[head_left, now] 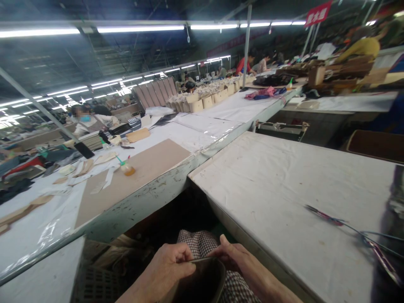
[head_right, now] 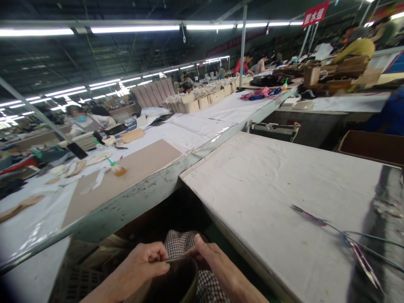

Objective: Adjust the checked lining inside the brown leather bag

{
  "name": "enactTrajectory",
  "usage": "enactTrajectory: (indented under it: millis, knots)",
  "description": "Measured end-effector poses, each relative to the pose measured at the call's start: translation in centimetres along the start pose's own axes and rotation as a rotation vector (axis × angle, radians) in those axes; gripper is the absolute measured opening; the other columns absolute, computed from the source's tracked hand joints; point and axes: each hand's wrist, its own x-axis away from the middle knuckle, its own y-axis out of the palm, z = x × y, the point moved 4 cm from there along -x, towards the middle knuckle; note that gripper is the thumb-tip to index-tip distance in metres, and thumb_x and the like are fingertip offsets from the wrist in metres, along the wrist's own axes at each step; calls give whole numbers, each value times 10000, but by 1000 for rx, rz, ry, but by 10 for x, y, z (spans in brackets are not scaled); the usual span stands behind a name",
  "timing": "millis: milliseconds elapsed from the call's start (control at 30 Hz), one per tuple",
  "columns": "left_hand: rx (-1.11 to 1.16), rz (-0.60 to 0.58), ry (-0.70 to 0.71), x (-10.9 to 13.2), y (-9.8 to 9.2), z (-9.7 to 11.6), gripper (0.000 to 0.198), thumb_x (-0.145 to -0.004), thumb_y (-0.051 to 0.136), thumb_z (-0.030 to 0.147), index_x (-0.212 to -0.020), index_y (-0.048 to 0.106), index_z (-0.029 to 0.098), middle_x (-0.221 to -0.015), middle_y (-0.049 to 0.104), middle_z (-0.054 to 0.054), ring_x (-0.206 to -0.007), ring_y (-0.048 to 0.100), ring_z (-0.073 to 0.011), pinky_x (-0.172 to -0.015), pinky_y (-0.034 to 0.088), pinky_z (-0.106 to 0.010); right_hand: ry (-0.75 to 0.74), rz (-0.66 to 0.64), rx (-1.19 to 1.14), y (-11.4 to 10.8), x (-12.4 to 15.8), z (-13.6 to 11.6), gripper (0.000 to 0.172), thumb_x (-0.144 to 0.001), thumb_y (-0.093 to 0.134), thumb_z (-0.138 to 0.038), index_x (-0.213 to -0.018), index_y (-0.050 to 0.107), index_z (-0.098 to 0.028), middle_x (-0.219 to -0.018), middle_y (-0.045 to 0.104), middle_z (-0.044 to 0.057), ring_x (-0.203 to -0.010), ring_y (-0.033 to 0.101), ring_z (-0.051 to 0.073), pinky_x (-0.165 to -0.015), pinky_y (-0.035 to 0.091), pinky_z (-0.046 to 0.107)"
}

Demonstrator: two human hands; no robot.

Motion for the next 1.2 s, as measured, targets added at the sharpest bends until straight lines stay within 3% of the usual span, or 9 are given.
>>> enactTrajectory:
  millis: [67,167,267,367,433,567,767,1000,1200]
  knots:
    - [5,2,3,1,0,1,150,-768,628,306,-769,631,156,-612,537,51,-590,429,-98,-556,289,-243,-35,-83,178,4,-6,-6,491,-927,510,-548,-991,731,-114,-923,698,71,-876,634,191,-811,454,279]
    - [-18,2,2,6,-2,6,144,-747,649,297,-795,643,162,-646,576,41,-631,485,-114,-581,315,-239,-52,-154,507,11,-19,-8,229,-773,699,-329,-917,740,-157,-787,657,-5,-723,562,131,-628,387,219]
    - [-89,-23,0,16,-7,10,129,-721,667,260,-828,679,188,-682,584,55,-673,497,-115,-603,309,-233,-43,-109,670,14,-28,-5,196,-722,651,-217,-888,751,-190,-739,644,-23,-695,552,124,-601,359,220]
    - [-128,-53,40,23,-10,12,131,-784,598,255,-820,711,201,-649,500,66,-660,443,-104,-602,283,-238,-17,8,831,12,-27,-4,195,-670,700,-268,-848,736,-196,-733,640,-18,-706,559,141,-607,343,238]
    - [-126,-51,61,22,-13,10,167,-809,568,259,-821,722,196,-626,449,63,-644,418,-103,-605,276,-243,6,53,910,10,-23,-5,126,-669,695,-288,-694,663,-168,-628,560,-20,-630,503,124,-567,297,246]
    - [-93,-64,39,9,-17,-2,181,-783,607,296,-840,736,183,-596,435,59,-610,388,-107,-588,266,-243,-3,-4,846,10,-17,-7,302,-757,610,-308,-555,461,-141,-536,390,-21,-544,376,92,-518,228,257]
    - [-35,-122,25,-1,-21,-16,201,-753,651,319,-834,748,162,-593,481,50,-593,396,-102,-563,264,-236,-60,-82,630,5,-19,4,224,-836,568,-318,-815,715,-150,-634,468,-12,-634,421,103,-583,307,233]
    - [64,-153,-32,-12,-21,-21,184,-703,677,267,-783,741,113,-580,527,32,-564,405,-92,-526,265,-226,35,-115,424,-1,-28,16,227,-808,607,-323,-823,721,-127,-705,599,24,-670,512,134,-605,382,234]
    - [159,-265,-48,-2,-26,-22,291,-713,659,226,-992,713,160,-792,665,0,-628,475,-103,-590,330,-226,-25,-100,477,-6,-35,6,215,-824,585,-289,-881,724,-135,-798,649,31,-749,560,154,-644,417,235]
